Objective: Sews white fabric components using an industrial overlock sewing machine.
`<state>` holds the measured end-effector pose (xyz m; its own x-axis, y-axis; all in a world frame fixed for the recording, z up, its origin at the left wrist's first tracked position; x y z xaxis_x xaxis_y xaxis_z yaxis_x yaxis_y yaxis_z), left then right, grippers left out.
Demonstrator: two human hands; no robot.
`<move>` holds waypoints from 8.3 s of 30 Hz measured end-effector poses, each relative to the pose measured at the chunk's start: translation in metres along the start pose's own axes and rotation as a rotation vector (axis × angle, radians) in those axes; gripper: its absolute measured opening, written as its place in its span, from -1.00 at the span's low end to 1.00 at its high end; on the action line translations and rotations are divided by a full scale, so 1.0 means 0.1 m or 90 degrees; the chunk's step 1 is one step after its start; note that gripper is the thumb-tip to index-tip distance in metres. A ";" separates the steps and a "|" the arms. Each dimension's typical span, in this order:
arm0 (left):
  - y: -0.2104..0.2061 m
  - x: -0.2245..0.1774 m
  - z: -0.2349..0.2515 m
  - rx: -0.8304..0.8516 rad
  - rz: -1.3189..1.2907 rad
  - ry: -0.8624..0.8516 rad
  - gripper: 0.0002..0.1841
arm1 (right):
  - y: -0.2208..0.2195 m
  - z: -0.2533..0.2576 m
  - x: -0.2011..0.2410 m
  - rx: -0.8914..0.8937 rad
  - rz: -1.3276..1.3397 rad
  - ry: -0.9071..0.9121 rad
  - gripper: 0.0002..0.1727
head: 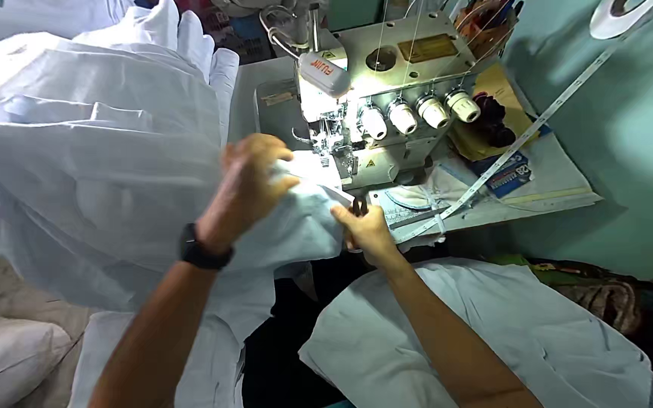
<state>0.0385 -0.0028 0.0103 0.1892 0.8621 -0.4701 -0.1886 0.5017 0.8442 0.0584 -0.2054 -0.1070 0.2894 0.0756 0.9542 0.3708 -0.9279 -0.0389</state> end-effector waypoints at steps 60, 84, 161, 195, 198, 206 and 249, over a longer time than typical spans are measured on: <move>-0.51 0.13 0.39 -0.055 -0.008 -0.013 -0.79 | -0.06 -0.04 0.18 -0.078 -0.025 0.347 -0.88; -0.01 0.33 -0.08 -0.334 -0.204 0.031 -0.40 | 0.04 -0.05 0.03 -0.113 -0.389 0.585 -0.81; -0.81 0.08 -0.90 -0.005 0.312 0.070 -0.91 | -0.54 -0.42 -0.42 0.043 -0.323 0.431 -0.89; -0.26 -0.09 -0.66 0.067 -0.053 -0.103 -0.86 | -0.39 -0.48 -0.05 0.153 -0.112 0.268 -0.54; -0.14 -0.17 -0.51 0.011 -0.179 -0.148 -0.84 | -0.33 -0.54 -0.10 0.216 -0.062 0.267 -0.84; -0.29 -0.16 0.07 -0.121 -0.178 -0.142 -0.89 | 0.16 -0.04 0.10 -0.138 -0.329 0.592 -0.77; -0.48 -0.24 -0.37 -0.191 -0.226 -0.035 -0.64 | -0.14 -0.28 0.21 0.000 0.252 0.168 -0.74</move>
<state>0.0073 -0.0447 -0.0285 0.3418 0.6328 -0.6948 -0.3723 0.7700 0.5181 0.0344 -0.2016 -0.0778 0.1745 -0.3789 0.9089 0.2768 -0.8669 -0.4145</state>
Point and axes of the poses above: each hand's wrist, its own z-axis towards the middle knuckle, its own y-axis out of the back of the hand, x = y × z, the point moved 4 cm from there along z, towards the middle knuckle, and after that the axes turned 3 degrees about -z, right-handed, at the moved point
